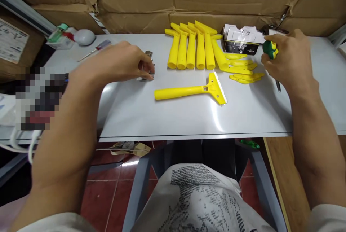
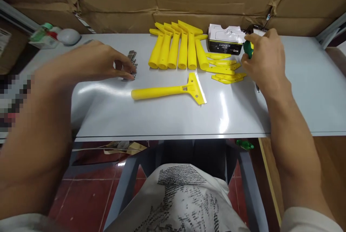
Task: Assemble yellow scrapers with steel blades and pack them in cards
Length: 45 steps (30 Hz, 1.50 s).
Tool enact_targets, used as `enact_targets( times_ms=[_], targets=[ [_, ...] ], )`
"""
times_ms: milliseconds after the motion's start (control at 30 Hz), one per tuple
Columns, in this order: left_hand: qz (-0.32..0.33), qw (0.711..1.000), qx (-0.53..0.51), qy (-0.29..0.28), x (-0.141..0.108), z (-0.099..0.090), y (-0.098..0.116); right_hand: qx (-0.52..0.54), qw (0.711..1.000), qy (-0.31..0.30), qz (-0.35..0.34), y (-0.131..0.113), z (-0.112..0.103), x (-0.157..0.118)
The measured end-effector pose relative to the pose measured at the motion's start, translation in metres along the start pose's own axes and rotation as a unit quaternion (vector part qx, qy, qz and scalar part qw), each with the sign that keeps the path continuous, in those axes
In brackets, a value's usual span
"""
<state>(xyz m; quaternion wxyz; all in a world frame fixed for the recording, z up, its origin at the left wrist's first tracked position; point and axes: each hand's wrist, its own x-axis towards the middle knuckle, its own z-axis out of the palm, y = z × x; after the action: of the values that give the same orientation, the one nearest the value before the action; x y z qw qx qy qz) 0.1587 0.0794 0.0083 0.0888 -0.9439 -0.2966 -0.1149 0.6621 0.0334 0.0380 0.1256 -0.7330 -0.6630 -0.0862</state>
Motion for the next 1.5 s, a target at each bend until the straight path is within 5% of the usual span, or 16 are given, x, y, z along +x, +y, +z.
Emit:
enact_targets(
  times_ms=[100, 233, 333, 600, 700, 767, 833, 933, 1233, 1367, 1500],
  targets=[
    [-0.083, 0.995, -0.054, -0.023, 0.0, 0.011, -0.008, -0.028, 0.999, -0.031, 0.012, -0.01, 0.0, -0.006],
    [-0.053, 0.995, -0.088, 0.02, 0.0, 0.03, -0.029, -0.059, 0.996, -0.062, 0.017, -0.019, -0.001, -0.009],
    [-0.049, 0.995, -0.08, 0.022, 0.007, 0.031, -0.025, -0.072, 0.995, -0.064, 0.018, -0.021, -0.001, -0.01],
    [-0.021, 0.991, -0.03, 0.132, 0.046, -0.011, 0.061, -0.066, 0.994, -0.091, 0.003, -0.015, -0.005, -0.009],
    [0.048, 0.979, -0.05, 0.19, 0.059, -0.014, 0.098, -0.04, 0.999, 0.006, 0.009, -0.018, -0.003, -0.01],
    [0.037, 0.969, -0.064, 0.236, 0.065, -0.009, 0.122, 0.068, 0.992, 0.092, -0.047, -0.026, 0.0, -0.016],
    [0.023, 0.958, -0.06, 0.28, 0.069, -0.002, 0.145, 0.265, 0.949, 0.076, -0.152, -0.04, 0.004, -0.026],
    [-0.002, 0.946, -0.035, 0.323, 0.071, 0.01, 0.169, 0.485, 0.832, -0.089, -0.253, -0.063, 0.007, -0.044],
    [0.008, 0.946, 0.019, 0.323, 0.069, 0.028, 0.179, 0.605, 0.708, -0.285, -0.225, -0.074, 0.02, -0.05],
    [0.028, 0.941, 0.031, 0.335, 0.07, 0.029, 0.183, 0.615, 0.685, -0.308, -0.238, -0.074, 0.023, -0.049],
    [-0.025, 0.962, 0.005, 0.271, 0.067, 0.028, 0.182, 0.615, 0.718, -0.257, -0.2, -0.071, 0.016, -0.047]
  ],
)
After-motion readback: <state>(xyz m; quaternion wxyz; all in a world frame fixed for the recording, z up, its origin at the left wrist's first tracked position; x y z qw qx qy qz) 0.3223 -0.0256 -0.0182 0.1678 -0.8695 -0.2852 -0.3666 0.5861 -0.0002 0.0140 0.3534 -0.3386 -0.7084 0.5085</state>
